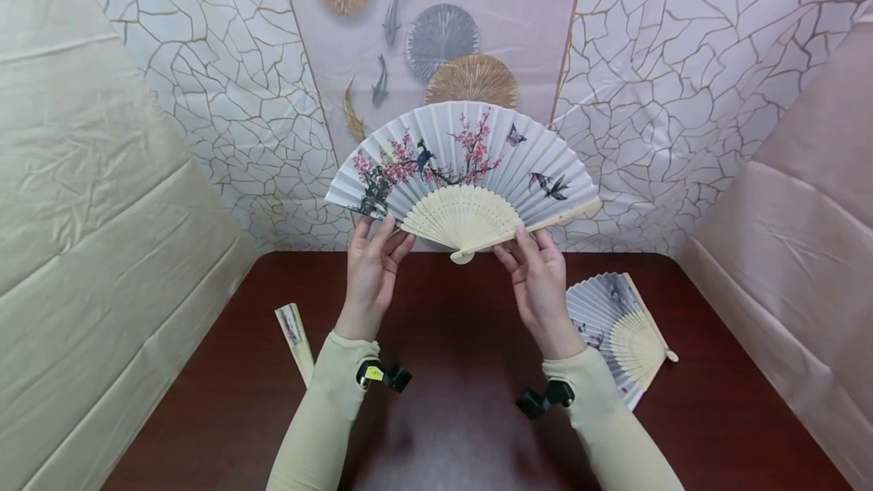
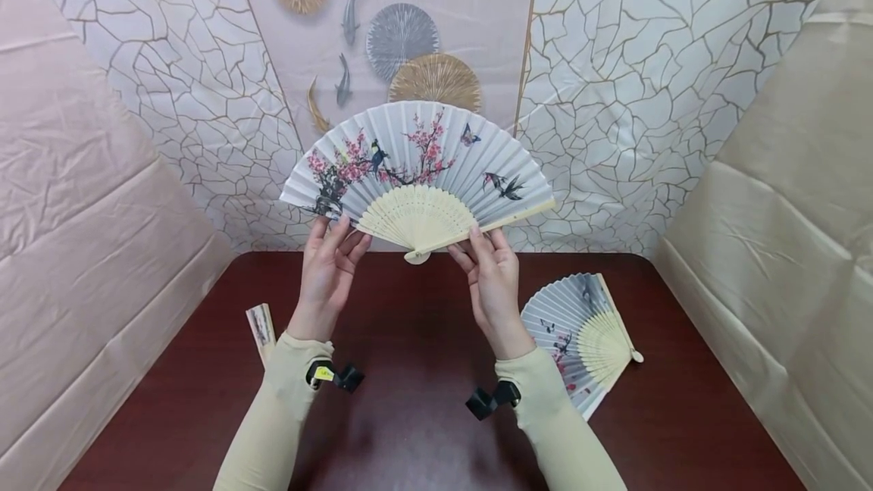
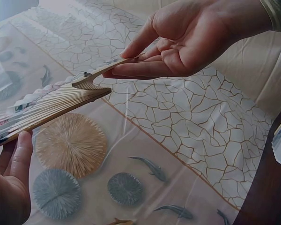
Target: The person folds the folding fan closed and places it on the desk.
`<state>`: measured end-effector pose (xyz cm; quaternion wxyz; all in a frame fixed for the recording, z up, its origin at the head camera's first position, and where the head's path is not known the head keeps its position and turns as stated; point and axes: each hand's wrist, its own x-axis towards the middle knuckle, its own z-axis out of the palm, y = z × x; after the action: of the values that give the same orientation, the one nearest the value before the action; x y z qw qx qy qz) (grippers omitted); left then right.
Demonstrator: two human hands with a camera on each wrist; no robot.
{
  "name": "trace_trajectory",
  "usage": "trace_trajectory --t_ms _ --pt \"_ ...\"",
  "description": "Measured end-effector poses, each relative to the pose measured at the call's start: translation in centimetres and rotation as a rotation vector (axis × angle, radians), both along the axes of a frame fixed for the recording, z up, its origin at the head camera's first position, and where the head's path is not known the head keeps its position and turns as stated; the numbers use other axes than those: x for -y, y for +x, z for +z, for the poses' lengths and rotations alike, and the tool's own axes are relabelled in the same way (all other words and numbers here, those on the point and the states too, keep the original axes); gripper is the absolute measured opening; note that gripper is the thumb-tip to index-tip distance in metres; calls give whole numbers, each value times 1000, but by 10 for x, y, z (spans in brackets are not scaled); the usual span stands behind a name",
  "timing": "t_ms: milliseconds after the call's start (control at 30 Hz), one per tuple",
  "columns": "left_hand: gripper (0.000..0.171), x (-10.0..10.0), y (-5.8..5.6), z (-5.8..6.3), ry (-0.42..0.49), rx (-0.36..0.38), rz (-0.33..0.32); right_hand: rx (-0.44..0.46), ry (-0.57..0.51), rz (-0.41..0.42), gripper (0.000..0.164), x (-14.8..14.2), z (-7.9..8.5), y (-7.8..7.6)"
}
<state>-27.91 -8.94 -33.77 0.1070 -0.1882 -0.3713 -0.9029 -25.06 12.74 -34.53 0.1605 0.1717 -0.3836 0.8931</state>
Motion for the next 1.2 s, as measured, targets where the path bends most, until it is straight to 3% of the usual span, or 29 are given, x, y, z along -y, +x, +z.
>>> trace_trajectory --t_ms 733,1200 --pt "30 0 -3 9 -37 -25 -16 -24 13 -17 17 1 7 -4" --pt "26 1 4 0 -64 44 14 12 53 -29 20 1 -3 3"
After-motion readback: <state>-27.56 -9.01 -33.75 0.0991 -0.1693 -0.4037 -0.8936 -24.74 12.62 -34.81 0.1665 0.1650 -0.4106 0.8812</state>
